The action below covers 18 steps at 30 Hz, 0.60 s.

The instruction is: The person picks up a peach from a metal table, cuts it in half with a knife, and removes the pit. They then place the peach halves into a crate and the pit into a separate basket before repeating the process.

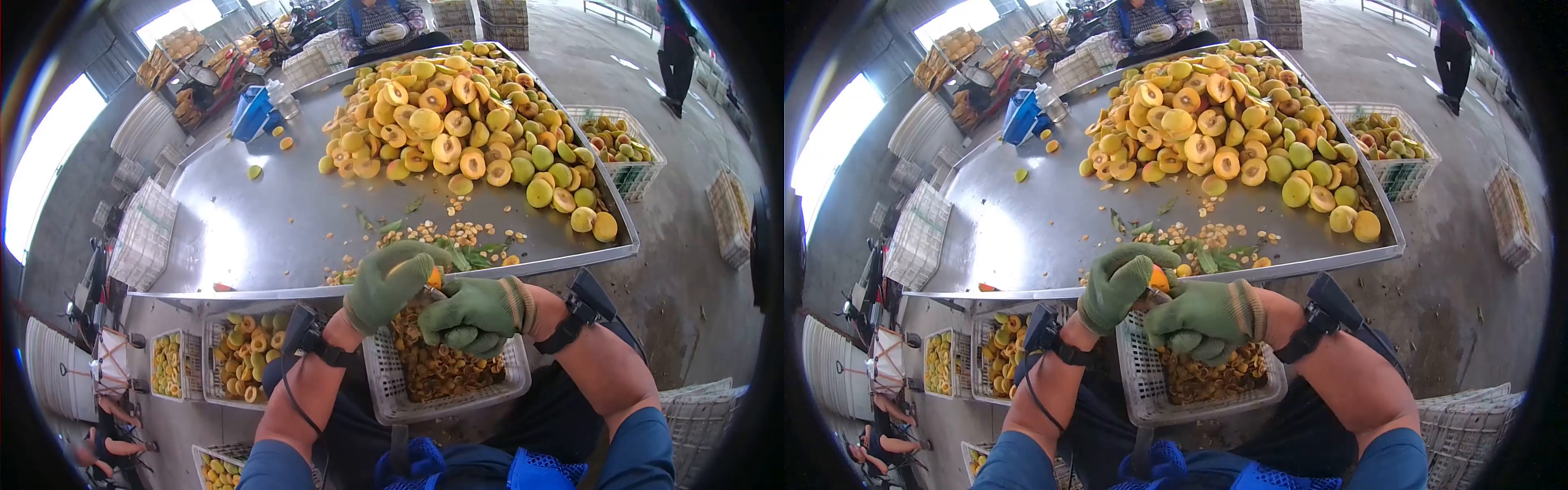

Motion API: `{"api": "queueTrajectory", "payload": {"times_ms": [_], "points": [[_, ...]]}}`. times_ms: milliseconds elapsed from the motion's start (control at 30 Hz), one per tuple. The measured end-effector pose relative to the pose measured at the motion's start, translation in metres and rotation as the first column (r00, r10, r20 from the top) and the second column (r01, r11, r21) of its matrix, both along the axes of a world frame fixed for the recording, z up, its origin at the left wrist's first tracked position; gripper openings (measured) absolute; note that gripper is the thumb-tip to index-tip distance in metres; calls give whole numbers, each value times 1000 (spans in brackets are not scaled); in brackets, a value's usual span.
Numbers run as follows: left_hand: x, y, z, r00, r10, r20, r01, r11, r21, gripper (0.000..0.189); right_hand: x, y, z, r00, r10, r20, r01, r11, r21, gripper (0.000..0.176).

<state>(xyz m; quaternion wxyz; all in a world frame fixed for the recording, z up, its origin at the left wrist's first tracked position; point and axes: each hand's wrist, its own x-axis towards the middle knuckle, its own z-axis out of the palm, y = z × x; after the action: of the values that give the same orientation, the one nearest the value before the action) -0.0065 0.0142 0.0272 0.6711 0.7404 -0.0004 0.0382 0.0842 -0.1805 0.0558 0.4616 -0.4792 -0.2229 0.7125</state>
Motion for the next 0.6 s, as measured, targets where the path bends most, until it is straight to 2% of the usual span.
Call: {"api": "queueTrajectory", "payload": {"times_ms": [67, 167, 267, 367, 467, 567, 600], "points": [[1, 1, 0, 1000, -21, -10, 21, 1000, 12, 42, 0, -1, 3, 999, 4, -40, -4, 1000, 1, 15], [4, -2, 7, 999, -44, 20, 42, 995, 93, 41, -3, 0, 5, 998, -32, 48, 34, 999, -21, 14], [7, 0, 3, 998, -64, 26, 59, 988, 145, 40, -11, 0, 9, 961, -72, 267, 79, 997, -17, 14], [9, -3, 3, 997, -66, 26, 63, 993, 102, 41, -9, -2, 1, 976, -88, 199, 85, 996, 25, 15], [8, -8, 7, 996, -54, 66, 51, 997, 49, 43, 6, -6, -8, 991, 22, -130, -17, 999, 40, 16], [11, -8, -4, 999, 2, 39, 0, 999, -46, 44, 2, -3, -12, 999, -16, -40, 19, 997, 72, 17], [11, -9, -3, 999, -4, 32, 6, 998, -65, 42, -1, -3, -13, 997, -62, 48, 59, 996, 65, 17]]}}
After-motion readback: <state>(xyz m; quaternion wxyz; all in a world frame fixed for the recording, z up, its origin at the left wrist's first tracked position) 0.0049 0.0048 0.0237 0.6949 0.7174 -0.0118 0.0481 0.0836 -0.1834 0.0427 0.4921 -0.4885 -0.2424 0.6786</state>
